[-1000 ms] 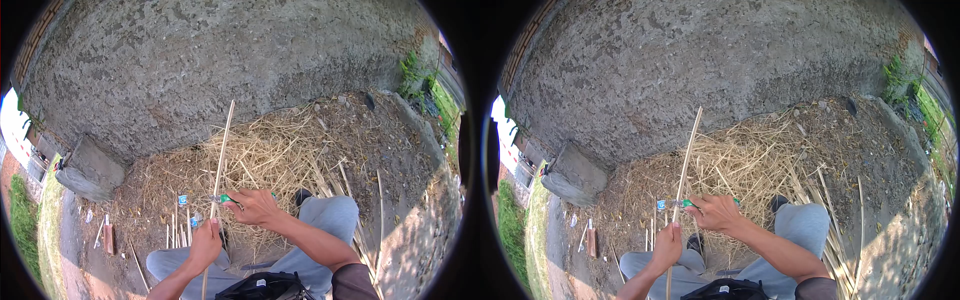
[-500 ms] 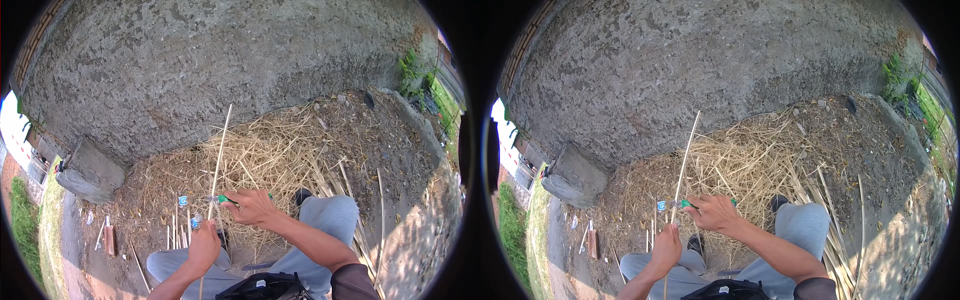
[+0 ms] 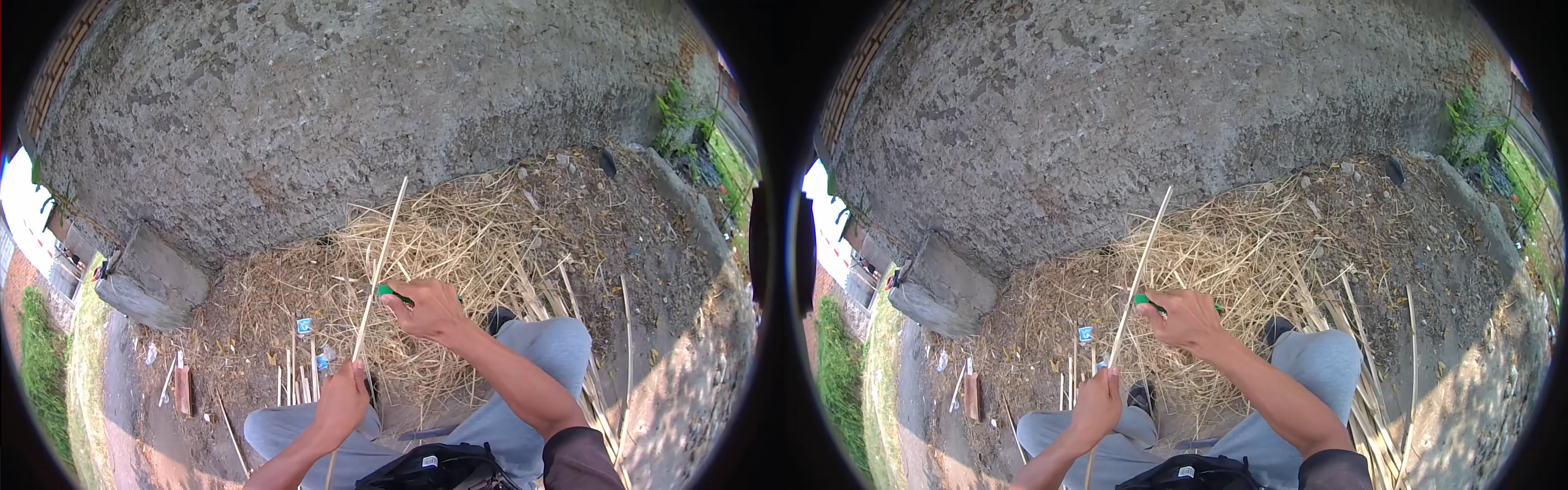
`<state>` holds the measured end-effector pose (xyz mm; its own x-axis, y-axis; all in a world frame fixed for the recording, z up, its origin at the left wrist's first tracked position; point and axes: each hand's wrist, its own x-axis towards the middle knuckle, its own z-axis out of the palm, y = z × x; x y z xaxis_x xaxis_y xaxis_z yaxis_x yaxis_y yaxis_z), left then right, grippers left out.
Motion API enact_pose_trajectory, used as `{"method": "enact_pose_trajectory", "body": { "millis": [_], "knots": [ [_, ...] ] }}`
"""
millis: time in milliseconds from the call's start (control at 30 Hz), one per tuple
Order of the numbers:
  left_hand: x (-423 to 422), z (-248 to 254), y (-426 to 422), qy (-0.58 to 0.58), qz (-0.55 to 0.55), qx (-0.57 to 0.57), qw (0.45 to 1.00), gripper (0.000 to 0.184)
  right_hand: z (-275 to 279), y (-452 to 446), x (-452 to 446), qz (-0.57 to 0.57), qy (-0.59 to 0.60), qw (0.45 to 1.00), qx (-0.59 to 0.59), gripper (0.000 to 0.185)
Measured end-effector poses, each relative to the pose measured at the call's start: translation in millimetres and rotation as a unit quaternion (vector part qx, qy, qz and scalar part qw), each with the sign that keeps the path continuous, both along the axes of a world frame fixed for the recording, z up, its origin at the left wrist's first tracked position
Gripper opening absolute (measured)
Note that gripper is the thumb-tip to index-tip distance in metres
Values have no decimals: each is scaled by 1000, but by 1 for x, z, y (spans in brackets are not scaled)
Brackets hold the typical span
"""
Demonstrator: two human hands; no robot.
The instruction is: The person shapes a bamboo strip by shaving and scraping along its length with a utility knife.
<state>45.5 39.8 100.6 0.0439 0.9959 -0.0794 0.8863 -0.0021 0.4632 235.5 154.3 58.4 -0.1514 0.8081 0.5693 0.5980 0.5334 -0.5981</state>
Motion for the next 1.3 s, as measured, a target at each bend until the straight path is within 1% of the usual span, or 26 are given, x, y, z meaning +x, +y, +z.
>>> {"method": "enact_pose_trajectory", "body": {
  "millis": [67,167,233,267,333,467,500,567,667,767,800,833,900,967,1033,1100,1167,1200,1233,1267,1300],
  "knots": [
    [4,5,-2,-11,-5,-5,1000,37,3,-1,2,-3,-14,1000,-3,28],
    [7,9,-5,-21,-9,-8,1000,37,0,-2,0,-28,-1,999,30,27],
    [4,8,-9,-8,-18,0,1000,37,-4,0,-1,-1,5,998,56,33],
    [3,8,-11,-8,-19,0,1000,37,-5,0,-2,-2,5,998,56,33],
    [1,7,-15,6,-15,-14,1000,35,-7,-3,-4,0,-29,999,20,34],
    [0,4,-17,3,-10,-14,1000,35,-14,1,-11,11,-7,1000,18,34],
    [2,3,-19,17,-1,-13,1000,34,-14,-1,-11,9,-7,1000,4,34],
    [6,2,-21,31,3,-7,999,34,-13,2,-7,3,-8,1000,-6,35],
    [6,0,-28,31,10,-31,999,33,-12,15,5,-36,-10,998,-50,35],
    [3,5,-31,12,-5,-39,999,32,-20,20,4,-36,-5,999,-24,34],
    [1,5,-35,13,-7,-51,999,32,-23,22,2,-36,27,999,-19,33],
    [0,5,-36,14,-11,-59,998,32,-23,28,8,-37,26,999,-16,33],
    [-8,1,-50,16,-18,-56,998,32,-25,34,20,-79,-34,987,-137,33],
    [-17,-5,-60,20,-25,-50,998,33,-27,35,19,-76,-28,988,-132,32],
    [-26,-11,-69,17,-22,-23,999,27,-40,38,12,-60,-34,994,-79,32],
    [-32,-14,-82,36,-29,-45,998,27,-44,42,16,-68,-51,993,-88,33],
    [-41,-10,-94,58,-38,-69,995,26,-36,48,34,-98,-73,966,-226,34],
    [-47,-6,-99,41,-42,-57,997,26,-39,50,36,-93,-42,968,-231,33],
    [-50,-2,-105,23,-45,-45,998,26,-46,51,35,-92,-40,967,-232,33],
    [-51,2,-113,22,-43,-45,998,26,-55,53,34,-118,-54,966,-222,33],
    [-50,9,-122,46,-44,-92,994,25,-66,57,36,-145,-68,964,-211,34]
  ]
}}
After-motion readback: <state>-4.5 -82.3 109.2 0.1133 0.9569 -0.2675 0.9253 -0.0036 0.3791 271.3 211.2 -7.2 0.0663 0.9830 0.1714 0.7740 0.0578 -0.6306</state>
